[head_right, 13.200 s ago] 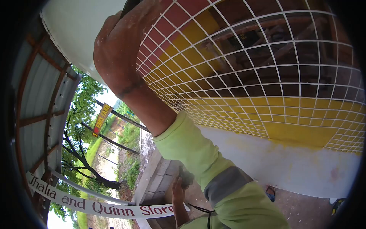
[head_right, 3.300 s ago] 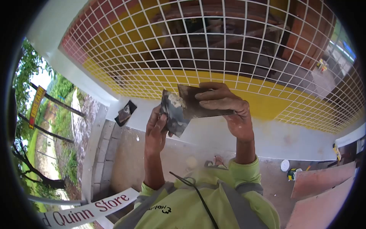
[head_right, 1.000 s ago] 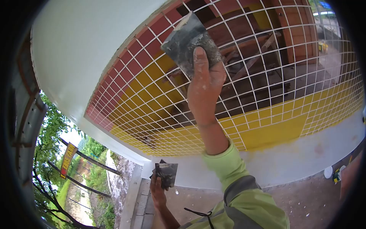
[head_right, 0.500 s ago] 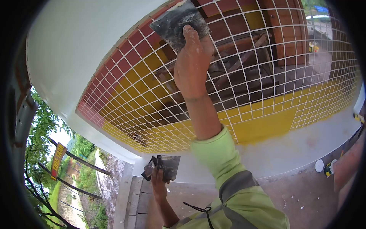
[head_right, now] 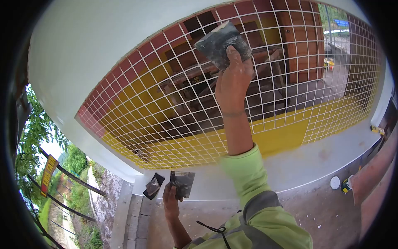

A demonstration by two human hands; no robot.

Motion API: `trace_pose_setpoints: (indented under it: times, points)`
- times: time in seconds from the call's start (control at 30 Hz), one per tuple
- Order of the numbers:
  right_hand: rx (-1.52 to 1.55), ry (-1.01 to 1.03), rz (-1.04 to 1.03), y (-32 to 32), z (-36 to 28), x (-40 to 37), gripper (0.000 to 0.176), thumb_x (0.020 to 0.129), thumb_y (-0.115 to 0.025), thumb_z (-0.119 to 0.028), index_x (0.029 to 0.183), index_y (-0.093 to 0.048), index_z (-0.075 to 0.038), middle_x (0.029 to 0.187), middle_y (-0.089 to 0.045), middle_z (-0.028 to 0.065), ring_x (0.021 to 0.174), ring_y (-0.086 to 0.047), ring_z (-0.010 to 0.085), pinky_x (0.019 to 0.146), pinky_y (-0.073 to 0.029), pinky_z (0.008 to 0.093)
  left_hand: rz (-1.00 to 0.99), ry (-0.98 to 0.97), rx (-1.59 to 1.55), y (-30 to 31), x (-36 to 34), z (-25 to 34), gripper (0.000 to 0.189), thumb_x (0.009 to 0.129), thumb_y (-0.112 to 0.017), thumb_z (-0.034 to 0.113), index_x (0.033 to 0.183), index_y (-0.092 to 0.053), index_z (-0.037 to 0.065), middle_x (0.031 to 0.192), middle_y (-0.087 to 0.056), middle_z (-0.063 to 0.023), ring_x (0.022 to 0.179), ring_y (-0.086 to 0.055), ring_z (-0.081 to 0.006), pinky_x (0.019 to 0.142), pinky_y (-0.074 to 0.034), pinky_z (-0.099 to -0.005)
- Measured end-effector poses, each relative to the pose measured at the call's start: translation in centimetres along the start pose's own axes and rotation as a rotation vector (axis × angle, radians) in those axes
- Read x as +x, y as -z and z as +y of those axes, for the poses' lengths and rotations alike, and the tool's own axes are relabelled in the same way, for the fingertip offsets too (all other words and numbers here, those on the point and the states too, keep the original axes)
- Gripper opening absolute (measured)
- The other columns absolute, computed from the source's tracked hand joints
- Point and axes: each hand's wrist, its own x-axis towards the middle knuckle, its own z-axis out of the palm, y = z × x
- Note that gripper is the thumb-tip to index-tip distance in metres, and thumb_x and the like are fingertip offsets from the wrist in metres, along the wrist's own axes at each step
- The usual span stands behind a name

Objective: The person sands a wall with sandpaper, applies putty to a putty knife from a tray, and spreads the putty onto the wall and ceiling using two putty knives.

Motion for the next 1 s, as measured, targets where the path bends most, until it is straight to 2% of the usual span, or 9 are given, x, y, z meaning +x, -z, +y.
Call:
trace_pose_setpoints:
  times: [0.1,0.3,0.53,0.6,0.7,0.77,0.87,0.93,1.0]
  points:
    - [-0.026,0.02,-0.124,0.5,0.1,-0.1,0.024,0.09,-0.065,-0.013,0.11,-0.06,0.001,0.106,-0.064,0.008,0.095,-0.062,0.0158,0.081,-0.049,0.0288,0.008,0.014,-0.002,0.7,0.1,-1.5,0.027,0.101,-0.05,0.023,0.115,-0.057,0.001,0.083,-0.059,-0.0029,0.063,-0.049,-0.0089,0.053,-0.039,-0.0251]
    - [-0.07,-0.02,-0.16,2.8,-1.3,1.5,0.028,0.088,-0.068,-0.011,0.113,-0.059,-0.002,0.105,-0.063,0.0071,0.094,-0.063,0.0166,0.081,-0.05,0.0303,0.045,0.015,0.047,1.0,-0.4,-2.2,0.027,0.101,-0.049,0.021,0.117,-0.058,0.001,0.085,-0.06,-0.0035,0.064,-0.05,-0.0092,0.054,-0.04,-0.0252]
    - [0.205,-0.043,-0.05,0.6,0.9,1.5,0.029,0.087,-0.069,-0.009,0.113,-0.059,-0.001,0.111,-0.062,0.0101,0.103,-0.06,0.0206,0.088,-0.048,0.0333,0.05,0.054,0.066,0.6,-0.2,-2.5,0.028,0.101,-0.049,0.022,0.118,-0.058,0.002,0.085,-0.06,-0.0025,0.066,-0.051,-0.0089,0.055,-0.041,-0.0254]
    - [-0.27,0.349,-0.11,-0.2,2.7,1.5,0.029,0.088,-0.068,-0.011,0.114,-0.059,-0.001,0.112,-0.062,0.01,0.104,-0.06,0.0211,0.089,-0.048,0.0339,0.039,0.038,0.071,0.4,0.0,-1.8,0.028,0.101,-0.049,0.022,0.119,-0.058,0.002,0.085,-0.059,-0.0022,0.066,-0.051,-0.0088,0.055,-0.04,-0.0255]
    - [-0.418,0.382,-0.046,-2.0,3.6,1.9,0.033,0.089,-0.062,-0.007,0.119,-0.056,0.003,0.112,-0.061,0.0119,0.104,-0.059,0.0253,0.089,-0.047,0.0358,0.031,0.016,0.105,0.7,-0.3,-1.5,0.029,0.101,-0.049,0.023,0.119,-0.058,0.002,0.086,-0.059,-0.0022,0.066,-0.05,-0.0087,0.055,-0.04,-0.0256]
    - [0.086,-0.041,0.07,-4.6,2.6,1.5,0.032,0.089,-0.06,-0.008,0.119,-0.056,0.004,0.111,-0.06,0.0114,0.102,-0.058,0.0245,0.087,-0.047,0.0354,0.04,0.016,0.103,1.1,-0.5,-1.7,0.03,0.101,-0.049,0.023,0.12,-0.057,0.001,0.085,-0.059,-0.0023,0.066,-0.05,-0.0086,0.055,-0.04,-0.0255]
    - [-0.156,0.168,-0.045,-4.5,4.1,2.3,0.029,0.094,-0.056,-0.016,0.117,-0.054,0.001,0.109,-0.058,0.0074,0.099,-0.056,0.017,0.084,-0.045,0.0305,0.059,0.058,0.049,1.6,-0.8,-2.0,0.031,0.101,-0.05,0.024,0.12,-0.057,0.001,0.085,-0.059,-0.0022,0.065,-0.049,-0.0085,0.055,-0.04,-0.0252]
    - [-0.148,0.188,-0.06,-4.4,4.8,2.7,0.029,0.095,-0.055,-0.017,0.118,-0.053,0.0,0.108,-0.058,0.0069,0.099,-0.056,0.0158,0.085,-0.045,0.0295,0.046,0.04,0.053,2.0,-1.0,-1.9,0.03,0.101,-0.05,0.024,0.12,-0.057,0.001,0.084,-0.059,-0.002,0.065,-0.049,-0.0083,0.055,-0.04,-0.025]
    - [0.118,0.035,0.006,-5.5,3.8,2.2,0.029,0.095,-0.056,-0.016,0.119,-0.053,0.001,0.109,-0.059,0.0082,0.099,-0.056,0.0169,0.087,-0.045,0.0297,0.021,0.019,0.051,2.3,-1.2,-1.9,0.029,0.101,-0.05,0.023,0.12,-0.057,0.002,0.084,-0.059,-0.0018,0.065,-0.05,-0.0082,0.055,-0.039,-0.0248]
